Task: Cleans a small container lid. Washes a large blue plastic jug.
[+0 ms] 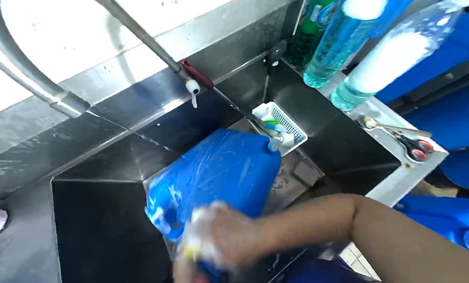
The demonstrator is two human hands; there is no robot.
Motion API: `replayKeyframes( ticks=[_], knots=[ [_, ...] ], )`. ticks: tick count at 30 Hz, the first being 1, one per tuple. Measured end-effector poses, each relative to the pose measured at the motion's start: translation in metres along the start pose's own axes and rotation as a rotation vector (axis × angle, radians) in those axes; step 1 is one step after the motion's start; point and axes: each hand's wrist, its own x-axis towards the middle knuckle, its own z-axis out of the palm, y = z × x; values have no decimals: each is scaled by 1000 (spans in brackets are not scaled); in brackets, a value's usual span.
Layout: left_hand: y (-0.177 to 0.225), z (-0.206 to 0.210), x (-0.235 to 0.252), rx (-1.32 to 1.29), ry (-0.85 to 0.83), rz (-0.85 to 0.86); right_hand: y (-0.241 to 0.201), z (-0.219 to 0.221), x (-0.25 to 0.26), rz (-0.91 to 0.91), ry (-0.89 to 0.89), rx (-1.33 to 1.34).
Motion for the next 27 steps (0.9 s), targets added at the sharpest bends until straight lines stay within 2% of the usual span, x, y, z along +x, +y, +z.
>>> replayKeyframes(
  ticks=[1,2,3,5,6,7,8,10,11,12,13,15,16,17,18,19,21,22,23,24,26,27],
  knots=[
    [17,-3,-8,-62,-29,-59,-16,-10,-11,-111,59,7],
    [27,-8,-12,-122,-23,-118,-6,-18,-22,-129,137,-48],
    [26,-15,-9,-174,26,-148,26,-32,-27,-58,175,-127],
    [1,-31,15,-228,117,-86,104,-73,-26,242,53,-207],
    [-11,-36,26,-247,133,-43,123,-80,-22,346,-19,-226],
    [-17,-35,34,-258,137,6,120,-68,-16,384,-32,-242],
    [-14,-32,40,-276,134,52,94,-41,-8,351,9,-265],
    [0,-22,46,-357,155,52,9,23,-1,165,79,-213],
    [4,-17,46,-317,177,54,-17,43,-2,77,99,-159],
    [4,-18,39,-207,148,73,-19,48,-5,29,133,-126],
    [-2,-27,32,-89,102,91,2,41,-12,48,191,-140],
    [-26,-53,33,132,31,135,74,-8,-29,316,272,-207],
    [-39,-63,40,214,59,155,103,-30,-35,459,291,-226],
    [-45,-70,47,274,100,167,116,-36,-34,544,312,-233],
    [-44,-76,56,335,133,174,112,-24,-29,570,313,-245],
    [-38,-84,64,388,155,166,93,7,-25,507,298,-260],
    [-25,-113,80,464,168,108,34,67,-21,288,48,-209],
    [-19,-129,86,499,173,91,18,76,-18,215,-60,-201],
    [-13,-145,90,534,173,79,17,71,-16,196,-83,-224],
    [-7,-159,93,566,171,76,26,49,-16,276,-115,-262],
    [-3,-173,94,619,145,98,50,-12,-24,561,-338,-306],
    [-2,-176,94,639,111,111,56,-26,-36,622,-420,-319]
  ],
)
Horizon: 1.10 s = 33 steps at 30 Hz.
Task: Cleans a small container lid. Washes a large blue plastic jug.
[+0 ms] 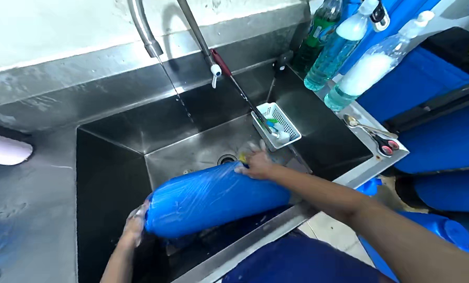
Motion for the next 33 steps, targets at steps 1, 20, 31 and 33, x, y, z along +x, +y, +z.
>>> replayKeyframes(
  ticks=[1,20,31,33],
  knots=[
    [-2,1,1,-4,-17,37,8,2,-12,-2,-40,-32],
    [146,57,5,-469,47,-203,-76,-13,94,-617,741,242],
    [62,68,-2,-289,76,226,-38,35,107,-665,320,546],
    [35,67,-3,-179,45,298,47,25,145,-261,350,495]
  ],
)
